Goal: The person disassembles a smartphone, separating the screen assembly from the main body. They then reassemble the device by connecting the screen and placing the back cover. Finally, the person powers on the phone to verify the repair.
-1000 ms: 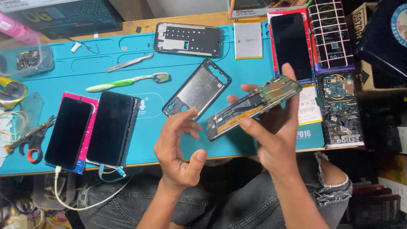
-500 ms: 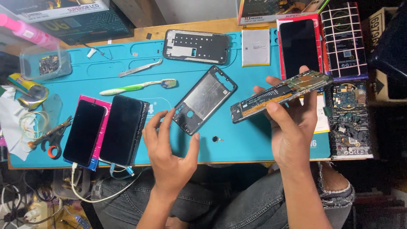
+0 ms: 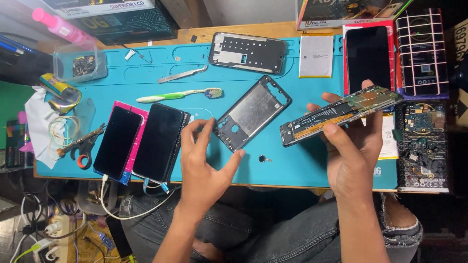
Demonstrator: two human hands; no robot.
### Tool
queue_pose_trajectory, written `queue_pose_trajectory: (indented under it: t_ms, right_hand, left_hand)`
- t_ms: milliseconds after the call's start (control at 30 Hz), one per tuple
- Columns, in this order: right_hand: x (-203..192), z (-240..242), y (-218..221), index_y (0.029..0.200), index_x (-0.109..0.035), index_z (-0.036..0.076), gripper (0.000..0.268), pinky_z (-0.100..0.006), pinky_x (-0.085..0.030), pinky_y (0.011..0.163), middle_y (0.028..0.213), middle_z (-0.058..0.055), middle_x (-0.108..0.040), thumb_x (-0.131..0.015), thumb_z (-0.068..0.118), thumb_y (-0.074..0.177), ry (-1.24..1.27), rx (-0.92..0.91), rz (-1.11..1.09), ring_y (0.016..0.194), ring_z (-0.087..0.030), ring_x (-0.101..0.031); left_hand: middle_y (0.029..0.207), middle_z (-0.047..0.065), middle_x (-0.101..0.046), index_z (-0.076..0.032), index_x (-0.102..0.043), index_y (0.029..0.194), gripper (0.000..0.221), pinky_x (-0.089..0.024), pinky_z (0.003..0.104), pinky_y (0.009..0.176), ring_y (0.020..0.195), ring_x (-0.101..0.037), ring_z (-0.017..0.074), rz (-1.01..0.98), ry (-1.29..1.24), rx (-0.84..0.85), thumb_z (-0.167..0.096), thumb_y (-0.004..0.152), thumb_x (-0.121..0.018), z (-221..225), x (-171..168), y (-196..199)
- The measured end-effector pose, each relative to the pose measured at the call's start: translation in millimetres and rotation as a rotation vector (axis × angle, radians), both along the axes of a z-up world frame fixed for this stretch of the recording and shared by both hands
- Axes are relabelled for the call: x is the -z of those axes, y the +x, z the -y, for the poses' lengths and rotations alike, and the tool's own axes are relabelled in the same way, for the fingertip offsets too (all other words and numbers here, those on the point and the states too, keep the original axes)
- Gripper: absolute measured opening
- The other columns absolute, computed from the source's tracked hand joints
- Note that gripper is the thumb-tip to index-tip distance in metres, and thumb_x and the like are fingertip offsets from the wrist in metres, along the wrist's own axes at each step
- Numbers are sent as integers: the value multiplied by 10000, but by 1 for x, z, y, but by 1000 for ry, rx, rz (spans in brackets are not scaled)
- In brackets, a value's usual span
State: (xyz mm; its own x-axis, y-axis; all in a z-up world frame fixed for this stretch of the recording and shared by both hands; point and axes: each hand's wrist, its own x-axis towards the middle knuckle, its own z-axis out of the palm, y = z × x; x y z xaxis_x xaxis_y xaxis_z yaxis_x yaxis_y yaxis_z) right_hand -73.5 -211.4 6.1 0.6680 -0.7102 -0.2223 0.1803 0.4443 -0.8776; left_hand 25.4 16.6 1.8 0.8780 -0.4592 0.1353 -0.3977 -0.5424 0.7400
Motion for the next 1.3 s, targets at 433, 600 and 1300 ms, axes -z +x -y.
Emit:
queue_pose_trajectory:
  t_ms: [433, 600, 1300]
  right_hand:
    - [-2, 1, -2, 1710, -337, 201, 895, -445, -629, 1079, 1457, -228, -654, -699, 50, 905, 5, -2, -13, 1307, -429, -723]
    - [-4, 1, -1, 1709, -332, 213, 924, -427, -625, 1087, 1457, -217, -659, -717, 71, 881, -4, -1, -44, 1301, -428, -737]
    - [-10, -20, -8, 1611, -294, 225, 991, -424, -690, 891, 1345, -170, -691, -873, 27, 831, -226, 40, -28, 1197, -338, -781]
  left_hand:
    - [1048, 17, -652, -175, -595, 1447, 636, -426, 425, 1053, 960, -619, 184, 3, -43, -59, -210, 884, -888, -1, 12, -11]
    - [990, -31, -612, -199, -601, 1458, 617, -423, 438, 1043, 929, -617, 165, 39, -65, -49, -174, 912, -888, -2, 19, -14]
    - [1098, 83, -605, -44, -604, 1515, 740, -524, 361, 841, 928, -575, 219, 98, 42, -59, -200, 852, -893, 8, 14, -7]
